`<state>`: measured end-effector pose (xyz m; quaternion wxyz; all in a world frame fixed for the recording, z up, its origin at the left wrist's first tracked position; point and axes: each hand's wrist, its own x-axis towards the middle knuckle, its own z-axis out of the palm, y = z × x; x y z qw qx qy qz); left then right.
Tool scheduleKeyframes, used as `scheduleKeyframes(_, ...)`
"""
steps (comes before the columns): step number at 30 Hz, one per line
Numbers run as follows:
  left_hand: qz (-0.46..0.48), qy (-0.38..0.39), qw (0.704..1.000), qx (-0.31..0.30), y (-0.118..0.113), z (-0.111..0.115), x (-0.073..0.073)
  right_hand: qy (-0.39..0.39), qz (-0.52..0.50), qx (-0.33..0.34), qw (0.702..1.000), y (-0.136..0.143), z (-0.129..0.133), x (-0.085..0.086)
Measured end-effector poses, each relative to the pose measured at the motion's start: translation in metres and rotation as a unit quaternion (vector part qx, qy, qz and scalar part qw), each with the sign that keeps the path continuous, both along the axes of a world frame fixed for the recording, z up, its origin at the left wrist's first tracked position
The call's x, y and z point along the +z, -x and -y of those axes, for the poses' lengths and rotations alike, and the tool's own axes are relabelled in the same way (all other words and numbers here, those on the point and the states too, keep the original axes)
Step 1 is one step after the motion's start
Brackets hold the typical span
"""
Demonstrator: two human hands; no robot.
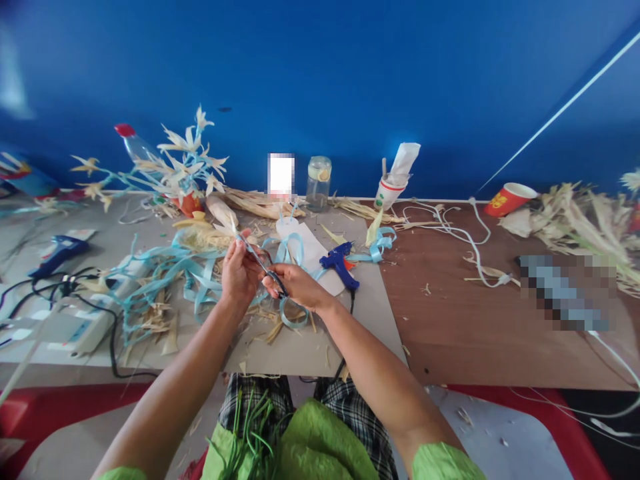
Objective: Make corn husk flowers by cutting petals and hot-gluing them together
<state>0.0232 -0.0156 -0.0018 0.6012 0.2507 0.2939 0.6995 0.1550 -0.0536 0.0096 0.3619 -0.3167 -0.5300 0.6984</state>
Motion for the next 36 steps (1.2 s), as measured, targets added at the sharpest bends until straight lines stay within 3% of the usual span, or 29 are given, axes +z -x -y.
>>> scheduleKeyframes(6, 0.026, 0.018, 0.999, 0.034, -0.001, -0.002, 0.000, -0.010, -0.008, -0.027, 1.000, 0.003, 0.002, 0.002)
scheduleKeyframes(15, 0.020, 0.025, 0.998, -0.061, 0.004, 0.000, 0.003, -0.008, -0.004, -0.008, 1.000, -0.001, 0.001, 0.007)
scheduleKeyframes(28, -0.011, 0.013, 0.998, -0.053, -0.004, 0.008, 0.008, -0.014, 0.006, -0.045, 0.999, 0.001, 0.004, 0.011)
scheduleKeyframes(36, -0.049, 0.015, 0.998, -0.029, -0.003, 0.009, 0.007, -0.021, 0.015, -0.060, 0.998, 0.007, 0.005, -0.001)
